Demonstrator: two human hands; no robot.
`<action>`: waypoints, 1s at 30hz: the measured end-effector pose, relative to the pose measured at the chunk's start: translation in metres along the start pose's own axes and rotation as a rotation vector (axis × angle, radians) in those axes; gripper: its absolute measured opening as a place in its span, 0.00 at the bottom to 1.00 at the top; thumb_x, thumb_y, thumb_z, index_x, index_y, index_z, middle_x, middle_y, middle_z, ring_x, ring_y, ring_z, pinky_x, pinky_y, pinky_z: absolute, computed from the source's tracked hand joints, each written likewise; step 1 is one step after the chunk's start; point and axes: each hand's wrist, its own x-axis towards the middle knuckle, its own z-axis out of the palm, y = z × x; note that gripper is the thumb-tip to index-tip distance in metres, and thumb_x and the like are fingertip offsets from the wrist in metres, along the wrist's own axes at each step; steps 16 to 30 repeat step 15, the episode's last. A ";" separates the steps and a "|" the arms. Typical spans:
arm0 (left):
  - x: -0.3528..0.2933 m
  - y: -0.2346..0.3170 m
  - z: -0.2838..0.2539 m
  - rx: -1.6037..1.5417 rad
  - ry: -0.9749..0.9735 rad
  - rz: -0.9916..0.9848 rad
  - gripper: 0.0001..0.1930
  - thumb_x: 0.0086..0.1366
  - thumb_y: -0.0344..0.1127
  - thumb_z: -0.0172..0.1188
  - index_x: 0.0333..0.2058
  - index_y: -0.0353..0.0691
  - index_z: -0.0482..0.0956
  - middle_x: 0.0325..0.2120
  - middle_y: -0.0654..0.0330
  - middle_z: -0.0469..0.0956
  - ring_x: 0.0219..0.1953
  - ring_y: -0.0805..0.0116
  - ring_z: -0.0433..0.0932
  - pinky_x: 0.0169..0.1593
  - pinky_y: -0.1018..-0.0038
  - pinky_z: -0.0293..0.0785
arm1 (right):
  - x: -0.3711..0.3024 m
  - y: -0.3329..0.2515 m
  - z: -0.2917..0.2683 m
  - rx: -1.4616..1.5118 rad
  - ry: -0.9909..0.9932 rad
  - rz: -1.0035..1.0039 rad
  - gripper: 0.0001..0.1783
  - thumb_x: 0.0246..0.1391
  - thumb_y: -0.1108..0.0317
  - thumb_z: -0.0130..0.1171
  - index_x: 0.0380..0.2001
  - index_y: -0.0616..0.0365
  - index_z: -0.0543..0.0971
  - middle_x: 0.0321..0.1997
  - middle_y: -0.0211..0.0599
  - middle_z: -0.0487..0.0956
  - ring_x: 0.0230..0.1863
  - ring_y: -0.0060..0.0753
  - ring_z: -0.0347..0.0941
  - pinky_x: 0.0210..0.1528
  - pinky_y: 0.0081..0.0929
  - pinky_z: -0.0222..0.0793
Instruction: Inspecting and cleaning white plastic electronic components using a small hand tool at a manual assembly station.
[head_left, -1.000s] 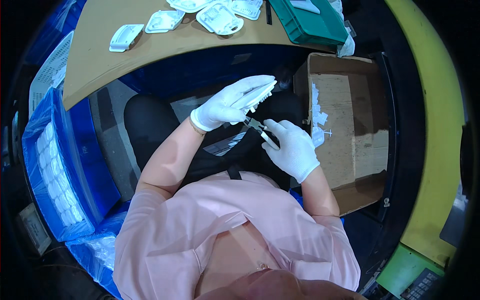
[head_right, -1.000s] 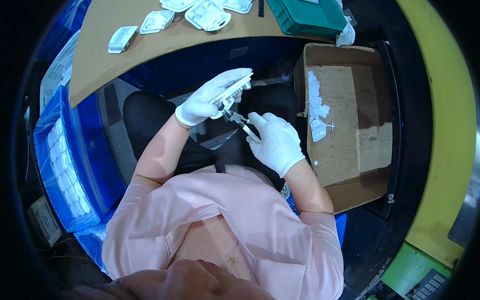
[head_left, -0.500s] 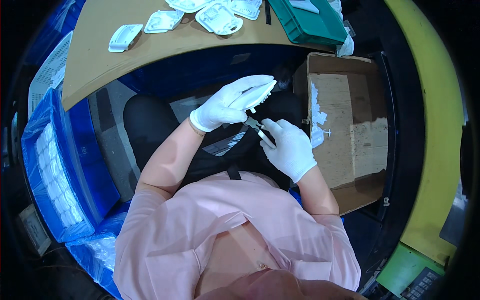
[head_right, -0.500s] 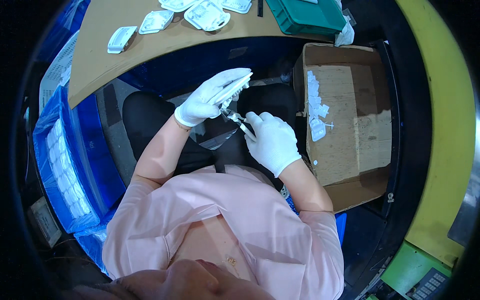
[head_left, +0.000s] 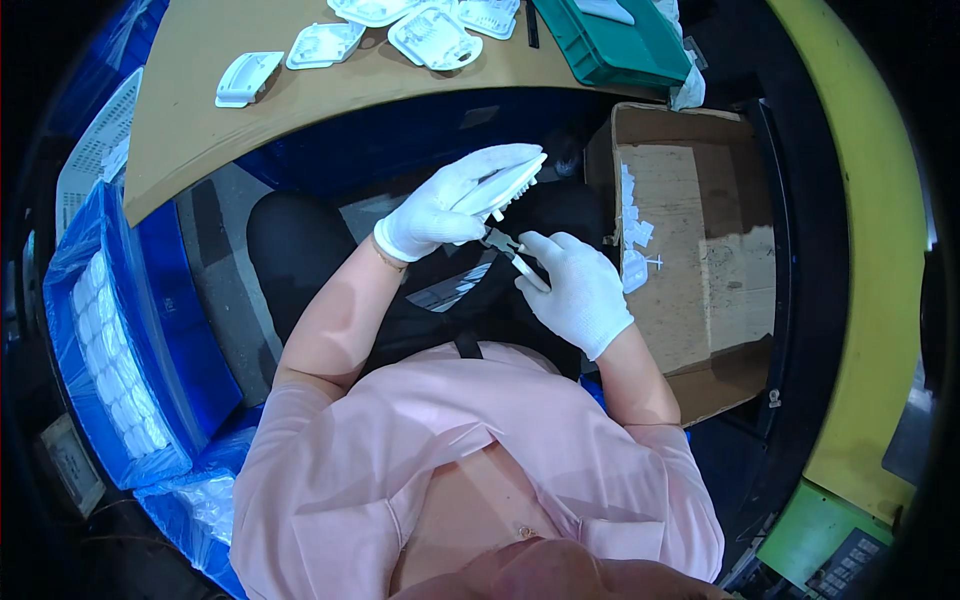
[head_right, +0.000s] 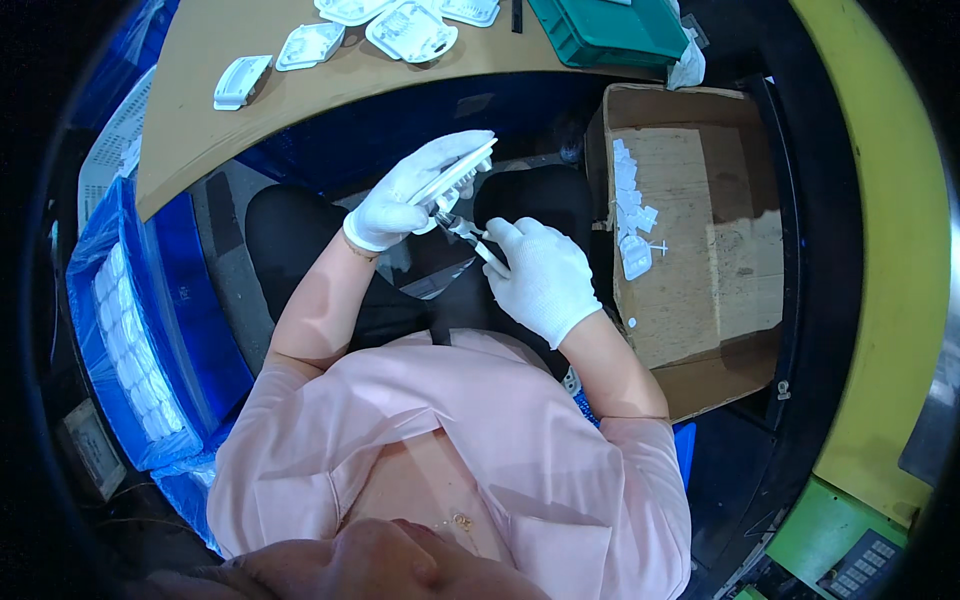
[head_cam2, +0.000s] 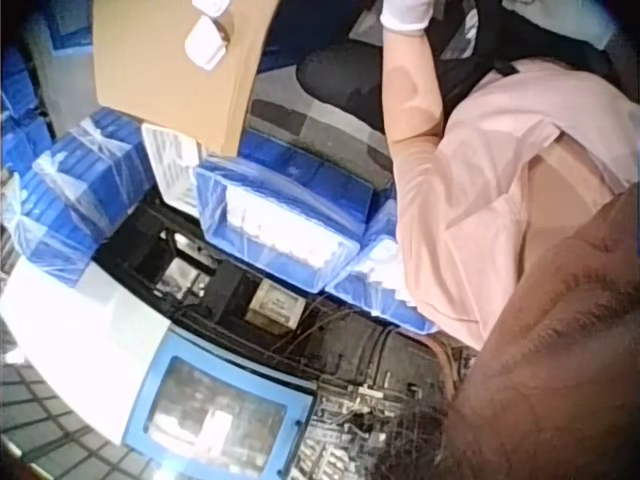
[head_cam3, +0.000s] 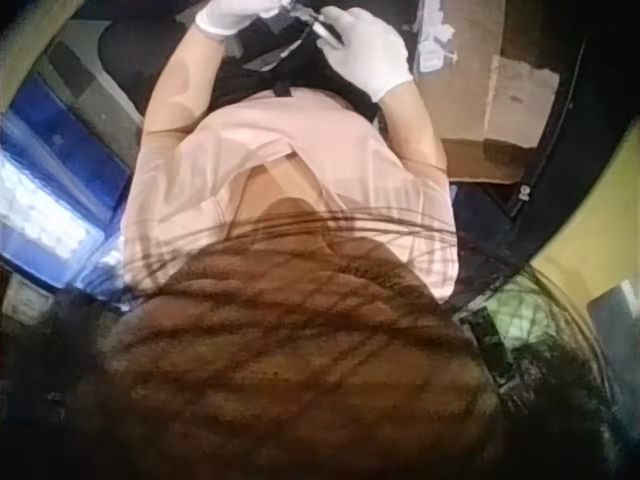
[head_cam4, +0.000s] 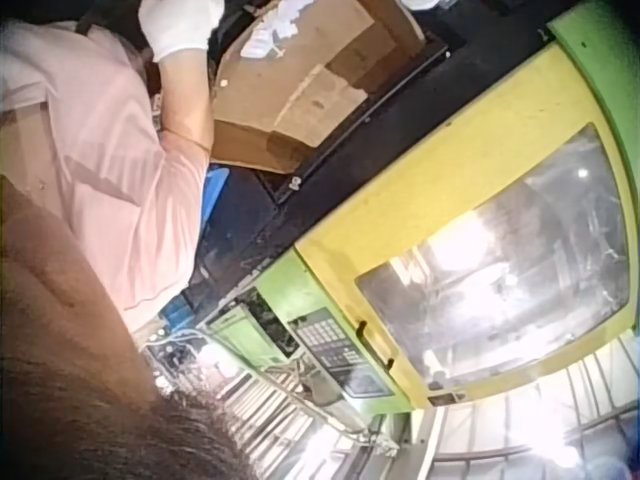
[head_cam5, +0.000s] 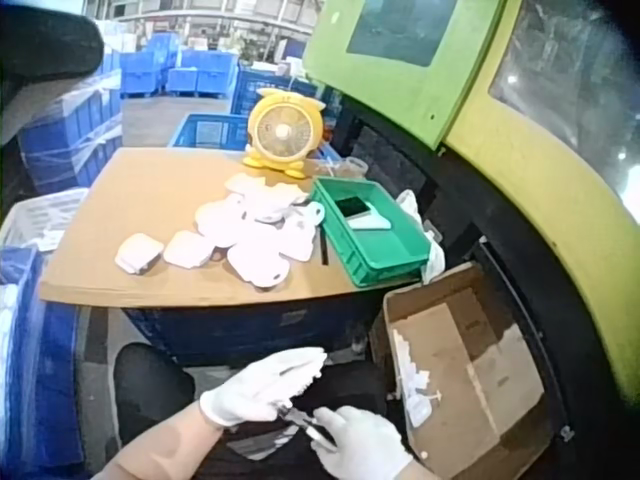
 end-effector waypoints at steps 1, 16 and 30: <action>-0.001 -0.001 0.000 0.000 0.000 0.000 0.55 0.39 0.54 0.73 0.63 0.32 0.58 0.51 0.59 0.70 0.46 0.75 0.69 0.51 0.79 0.65 | 0.001 -0.001 0.000 -0.004 -0.011 0.001 0.22 0.44 0.66 0.64 0.46 0.52 0.77 0.35 0.41 0.77 0.37 0.49 0.76 0.39 0.39 0.72; -0.002 -0.014 0.000 -0.018 -0.048 -0.009 0.48 0.46 0.50 0.70 0.63 0.33 0.59 0.53 0.56 0.70 0.50 0.71 0.71 0.54 0.78 0.65 | 0.009 0.008 0.009 -0.100 -0.148 -0.032 0.14 0.47 0.69 0.59 0.39 0.55 0.76 0.30 0.47 0.77 0.34 0.52 0.76 0.37 0.44 0.72; -0.002 -0.014 0.000 -0.018 -0.048 -0.009 0.48 0.46 0.50 0.70 0.63 0.33 0.59 0.53 0.56 0.70 0.50 0.71 0.71 0.54 0.78 0.65 | 0.009 0.008 0.009 -0.100 -0.148 -0.032 0.14 0.47 0.69 0.59 0.39 0.55 0.76 0.30 0.47 0.77 0.34 0.52 0.76 0.37 0.44 0.72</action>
